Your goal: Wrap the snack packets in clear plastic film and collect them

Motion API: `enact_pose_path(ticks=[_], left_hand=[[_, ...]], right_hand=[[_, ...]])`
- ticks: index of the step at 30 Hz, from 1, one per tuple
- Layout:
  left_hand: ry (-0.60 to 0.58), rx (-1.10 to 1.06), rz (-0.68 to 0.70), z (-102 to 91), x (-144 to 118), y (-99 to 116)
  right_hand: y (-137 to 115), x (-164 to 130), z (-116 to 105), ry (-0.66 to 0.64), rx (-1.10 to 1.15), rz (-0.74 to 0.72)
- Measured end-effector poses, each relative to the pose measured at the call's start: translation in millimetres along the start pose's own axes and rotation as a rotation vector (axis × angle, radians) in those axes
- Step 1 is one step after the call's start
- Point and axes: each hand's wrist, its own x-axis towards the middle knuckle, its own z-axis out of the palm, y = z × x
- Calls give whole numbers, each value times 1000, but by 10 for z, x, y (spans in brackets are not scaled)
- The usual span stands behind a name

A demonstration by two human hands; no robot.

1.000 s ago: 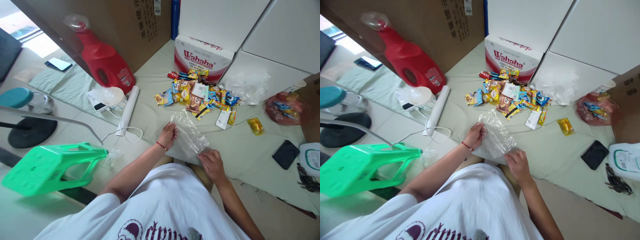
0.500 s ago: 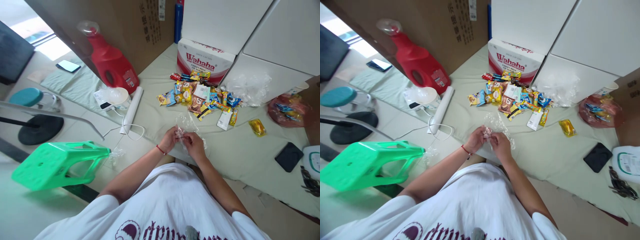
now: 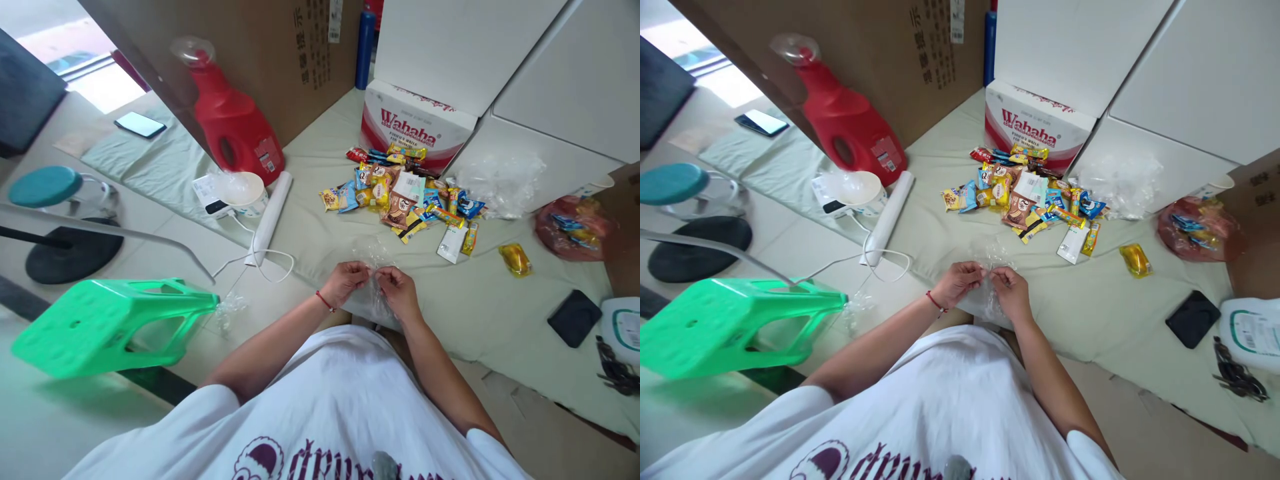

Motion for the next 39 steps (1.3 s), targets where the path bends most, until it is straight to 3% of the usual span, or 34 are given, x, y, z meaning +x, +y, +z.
enact_pose_path(ticks=[3,6,9,12,14,20,23,27,30,33,39], left_hand=[[4,2,-5,3,-2,8],[14,-56,0,-1,-10,16],[-5,-112,7,13,-23,26],[-12,-153,21,42,-29,31],[-11,-164,24,56,-25,31],[30,-132,-9,81,-63,60],[7,-32,-23,141,-144,81],[-46,159,37,224,-212,72],[-8,116,104,197,-194,68],[28,-90,34,89,-159,100],[99,-277,-53,-145,-117,170]], right_hand=[[-79,-32,-55,41,-74,-57],[-209,-161,-110,110,-342,-312],[-284,-318,-88,38,-665,-528],[-255,-382,-21,37,-812,-533],[-214,-359,-7,50,-732,-466],[-178,-245,-146,36,-77,-44],[-193,-247,-182,46,31,-8],[-221,-277,-154,27,15,-14],[-263,-283,-186,93,41,-40],[-297,-276,-361,177,164,-19],[-168,-329,-983,253,342,120]])
